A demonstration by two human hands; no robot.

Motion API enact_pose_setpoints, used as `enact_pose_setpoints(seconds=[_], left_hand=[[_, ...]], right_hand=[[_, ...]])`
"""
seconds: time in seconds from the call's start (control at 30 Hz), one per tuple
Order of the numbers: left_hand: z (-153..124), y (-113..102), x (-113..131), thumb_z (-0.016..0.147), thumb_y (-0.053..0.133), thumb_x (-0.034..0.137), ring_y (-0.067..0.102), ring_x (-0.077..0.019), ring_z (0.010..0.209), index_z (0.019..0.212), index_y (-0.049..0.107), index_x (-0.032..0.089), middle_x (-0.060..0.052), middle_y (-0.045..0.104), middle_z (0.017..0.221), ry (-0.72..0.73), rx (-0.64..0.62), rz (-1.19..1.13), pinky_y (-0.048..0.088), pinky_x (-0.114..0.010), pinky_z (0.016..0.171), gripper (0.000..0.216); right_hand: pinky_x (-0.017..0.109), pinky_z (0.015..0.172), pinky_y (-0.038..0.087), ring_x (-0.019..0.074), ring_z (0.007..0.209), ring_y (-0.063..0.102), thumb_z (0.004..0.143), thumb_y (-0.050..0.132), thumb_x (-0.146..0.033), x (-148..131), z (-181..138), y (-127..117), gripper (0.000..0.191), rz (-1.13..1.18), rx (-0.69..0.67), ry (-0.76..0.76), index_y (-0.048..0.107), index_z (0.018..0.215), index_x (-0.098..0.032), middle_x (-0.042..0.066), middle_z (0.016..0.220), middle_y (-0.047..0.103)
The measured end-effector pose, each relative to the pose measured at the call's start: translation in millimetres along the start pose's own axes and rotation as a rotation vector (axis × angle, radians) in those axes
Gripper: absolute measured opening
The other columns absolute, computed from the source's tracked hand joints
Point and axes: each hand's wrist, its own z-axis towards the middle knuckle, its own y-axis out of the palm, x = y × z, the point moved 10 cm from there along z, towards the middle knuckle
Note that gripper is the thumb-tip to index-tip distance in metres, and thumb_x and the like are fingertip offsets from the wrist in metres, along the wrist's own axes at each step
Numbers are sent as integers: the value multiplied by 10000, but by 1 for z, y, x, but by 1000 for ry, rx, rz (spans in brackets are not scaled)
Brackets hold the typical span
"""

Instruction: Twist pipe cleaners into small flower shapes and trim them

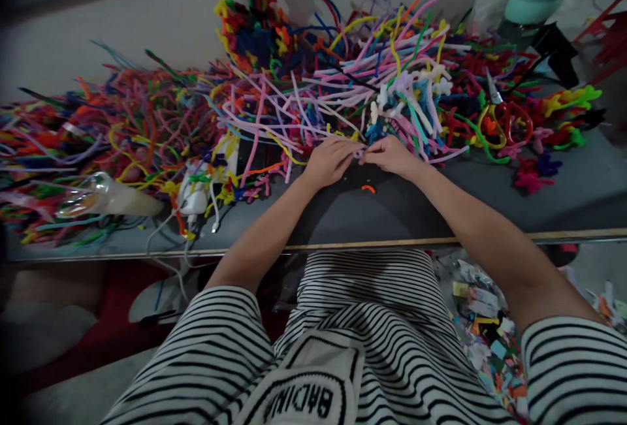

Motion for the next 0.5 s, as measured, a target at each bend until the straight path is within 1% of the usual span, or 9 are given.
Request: enact_pose_setpoints(seconds=[0.03, 0.1, 0.23, 0.33, 0.4, 0.43, 0.5], left_hand=[[0, 1, 1, 1077, 417, 305, 687, -214, 1146, 1256, 690, 221, -97, 768, 1186, 33, -9, 33, 539, -419, 1029, 337], [0, 2, 3, 1086, 426, 333, 683, -205, 1163, 1255, 689, 245, -72, 768, 1173, 73, -20, 91, 542, -409, 1031, 325], [-5, -2, 9, 1090, 423, 304, 678, -190, 1167, 1245, 681, 262, -49, 765, 1157, 112, -4, 197, 527, -378, 1025, 304], [-9, -5, 18, 1088, 429, 333, 690, -195, 1083, 1143, 697, 241, -51, 767, 1034, 154, 12, 278, 534, -360, 932, 289], [-9, -3, 23, 1087, 416, 366, 690, -206, 1002, 1045, 699, 222, -61, 749, 933, 184, -5, 292, 533, -362, 849, 321], [-9, -1, 24, 1085, 407, 372, 685, -210, 970, 992, 695, 213, -68, 735, 897, 184, -22, 277, 527, -365, 822, 342], [-6, 2, 22, 1073, 406, 368, 670, -213, 910, 880, 672, 201, -78, 703, 832, 142, -59, 204, 516, -364, 787, 368]], right_hand=[[238, 429, 150, 42, 402, 238, 778, 795, -378, 3, 1, 2, 256, 62, -28, 33, 773, 793, -123, -73, 425, 372], [232, 410, 139, 35, 385, 235, 758, 831, -385, 3, 1, 7, 278, 136, -74, 56, 756, 783, -119, -77, 418, 372], [217, 398, 148, 29, 385, 256, 738, 872, -422, -3, -2, 18, 343, 178, -214, 40, 747, 803, -109, -76, 423, 401], [213, 403, 164, 30, 399, 262, 760, 865, -478, -6, -10, 29, 402, 199, -379, 33, 734, 833, -106, -85, 445, 389], [217, 411, 166, 33, 404, 253, 781, 843, -503, -8, -15, 34, 416, 174, -448, 30, 727, 846, -109, -95, 452, 365], [221, 416, 167, 36, 407, 250, 786, 830, -507, -9, -15, 34, 411, 142, -453, 28, 725, 846, -114, -97, 455, 360], [229, 434, 185, 46, 424, 273, 788, 804, -485, -11, -14, 31, 366, 37, -394, 8, 714, 821, -131, -85, 474, 391]])
